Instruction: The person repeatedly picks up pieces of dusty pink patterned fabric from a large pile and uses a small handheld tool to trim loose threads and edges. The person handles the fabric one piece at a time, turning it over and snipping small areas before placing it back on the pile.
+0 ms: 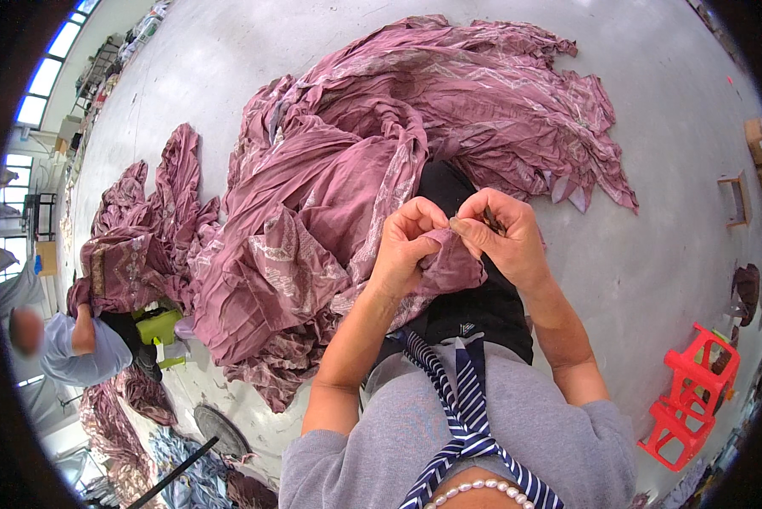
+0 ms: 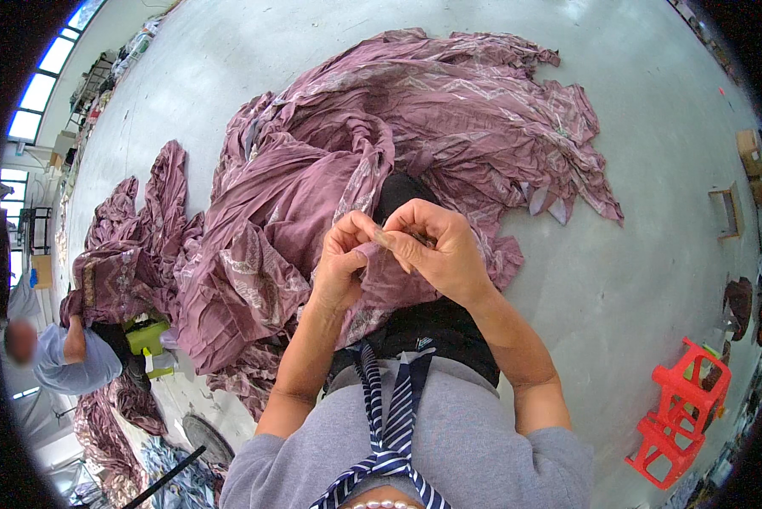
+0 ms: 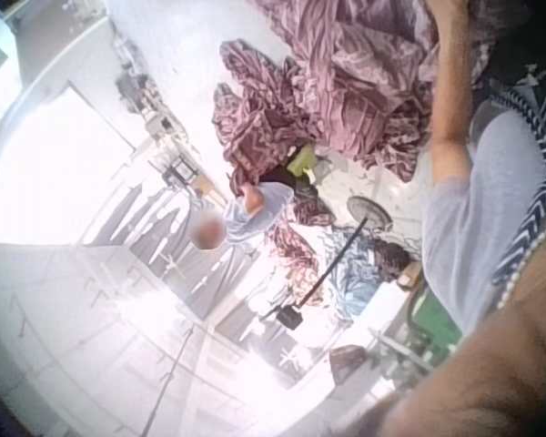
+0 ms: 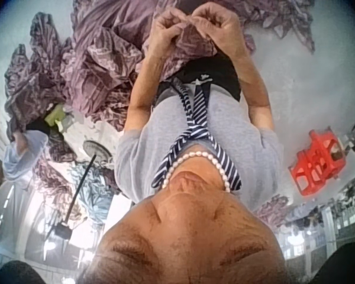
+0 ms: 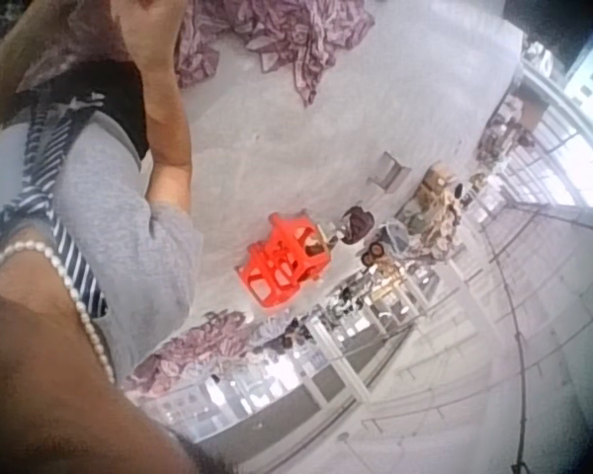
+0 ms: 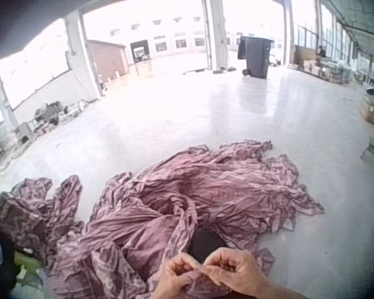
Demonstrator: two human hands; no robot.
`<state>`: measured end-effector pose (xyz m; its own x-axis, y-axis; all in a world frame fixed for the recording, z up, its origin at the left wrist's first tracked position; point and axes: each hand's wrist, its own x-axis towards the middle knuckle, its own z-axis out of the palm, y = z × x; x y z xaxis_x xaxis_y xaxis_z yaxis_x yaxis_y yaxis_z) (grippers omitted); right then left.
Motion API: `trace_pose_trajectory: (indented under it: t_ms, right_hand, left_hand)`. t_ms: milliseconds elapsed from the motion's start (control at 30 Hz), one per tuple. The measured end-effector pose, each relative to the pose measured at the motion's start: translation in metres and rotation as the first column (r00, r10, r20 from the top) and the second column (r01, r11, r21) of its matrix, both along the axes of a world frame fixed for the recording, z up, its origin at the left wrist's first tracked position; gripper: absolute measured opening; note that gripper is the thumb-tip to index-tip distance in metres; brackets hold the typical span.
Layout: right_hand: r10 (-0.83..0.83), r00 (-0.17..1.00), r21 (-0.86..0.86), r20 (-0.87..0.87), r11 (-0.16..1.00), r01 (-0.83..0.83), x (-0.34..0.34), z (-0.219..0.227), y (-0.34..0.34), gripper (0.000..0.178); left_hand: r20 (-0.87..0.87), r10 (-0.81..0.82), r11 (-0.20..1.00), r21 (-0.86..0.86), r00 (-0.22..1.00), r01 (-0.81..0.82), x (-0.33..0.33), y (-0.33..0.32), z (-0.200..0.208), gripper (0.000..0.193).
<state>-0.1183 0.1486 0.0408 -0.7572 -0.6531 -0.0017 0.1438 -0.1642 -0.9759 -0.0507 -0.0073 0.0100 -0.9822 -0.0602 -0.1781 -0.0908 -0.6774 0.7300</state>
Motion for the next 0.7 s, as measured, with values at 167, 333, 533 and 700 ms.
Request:
trace_pose_trajectory:
  t_ms: [167, 333, 533, 700]
  right_hand:
    - [-0.180, 0.890, 0.146, -0.420, 0.954, 0.262, 0.001, 0.009, 0.001, 0.023]
    - [-0.094, 0.913, 0.310, -0.397, 0.922, 0.230, 0.010, 0.007, 0.019, 0.024]
    - [-0.023, 0.939, 0.338, -0.343, 0.930, 0.146, 0.011, 0.013, 0.016, 0.020]
    - [0.040, 0.863, 0.376, -0.504, 0.910, 0.178, 0.007, 0.016, 0.014, 0.018]
  left_hand:
    - [0.011, 0.059, 0.998, 0.030, 0.998, -0.059, 0.000, 0.000, -0.006, 0.020]
    - [-0.016, 0.119, 0.993, 0.003, 0.993, -0.119, 0.001, -0.001, 0.000, 0.022]
    - [-0.052, 0.120, 0.984, -0.124, 0.991, -0.126, 0.002, 0.001, 0.005, 0.024]
    - [-0.042, 0.069, 0.983, -0.167, 0.997, -0.075, 0.003, -0.002, 0.006, 0.023]
